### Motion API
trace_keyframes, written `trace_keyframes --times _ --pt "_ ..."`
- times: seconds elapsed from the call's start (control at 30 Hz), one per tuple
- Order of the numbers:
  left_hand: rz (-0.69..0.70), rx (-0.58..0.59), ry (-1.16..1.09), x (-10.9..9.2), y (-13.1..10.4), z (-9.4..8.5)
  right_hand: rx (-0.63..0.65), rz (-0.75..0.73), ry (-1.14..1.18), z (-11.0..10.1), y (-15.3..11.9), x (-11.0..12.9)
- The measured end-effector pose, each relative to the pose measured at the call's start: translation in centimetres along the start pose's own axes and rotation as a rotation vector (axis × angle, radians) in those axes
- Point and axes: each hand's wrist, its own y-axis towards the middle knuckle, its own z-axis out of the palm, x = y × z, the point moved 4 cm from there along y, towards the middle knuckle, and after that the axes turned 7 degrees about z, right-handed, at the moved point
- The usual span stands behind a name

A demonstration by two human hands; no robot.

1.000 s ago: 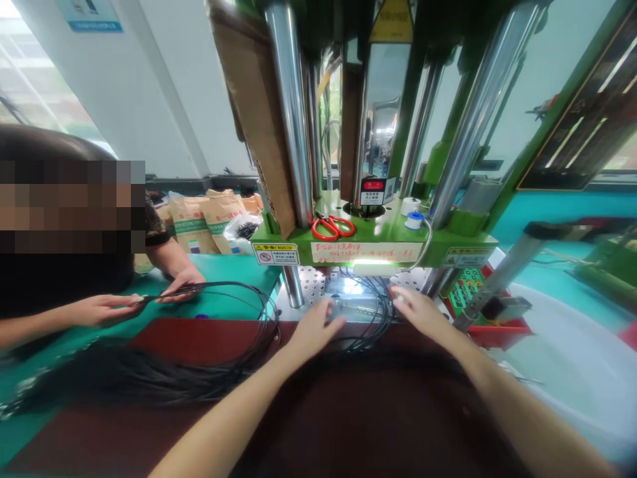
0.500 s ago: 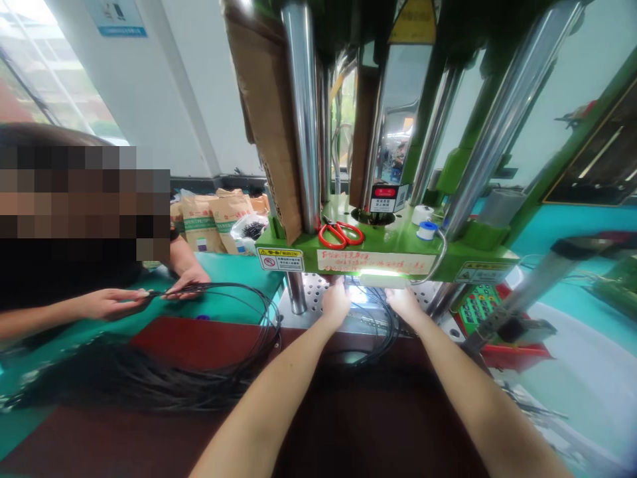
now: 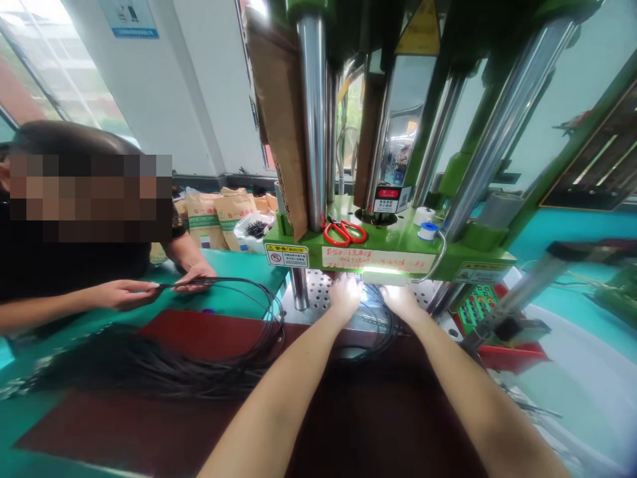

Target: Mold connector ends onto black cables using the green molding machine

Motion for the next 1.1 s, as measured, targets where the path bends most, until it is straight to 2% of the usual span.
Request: trace_keyframes --times 0.2,0.43,0.57,0.73,0.9,1.1 --pt "-0.033 -0.044 -0.008 -0.5 0.0 0.8 -0.021 -0.072 -0.035 -0.2 -0.2 1.6" --pt "0.073 -0.071 -0.018 -0.1 0.0 0.7 0.007 -0.034 -0.040 0.6 0.4 3.0" --pt "0.069 -0.086 -0.010 -0.3 0.0 0.3 0.007 -0.010 -0.036 0.5 0.5 3.1" --pt "0.064 -0.129 -0.003 -1.6 -0.3 -0.1 -0.007 -0.065 -0.025 -0.5 0.1 2.7" --pt "0.124 -0.096 -0.015 -2.7 -0.2 0.5 -0.004 -0.147 -0.024 -1.2 -0.5 3.2" --pt "0.146 -0.095 -0.012 -2.1 0.2 0.8 0.002 -0.148 -0.020 -0.3 0.1 4.4"
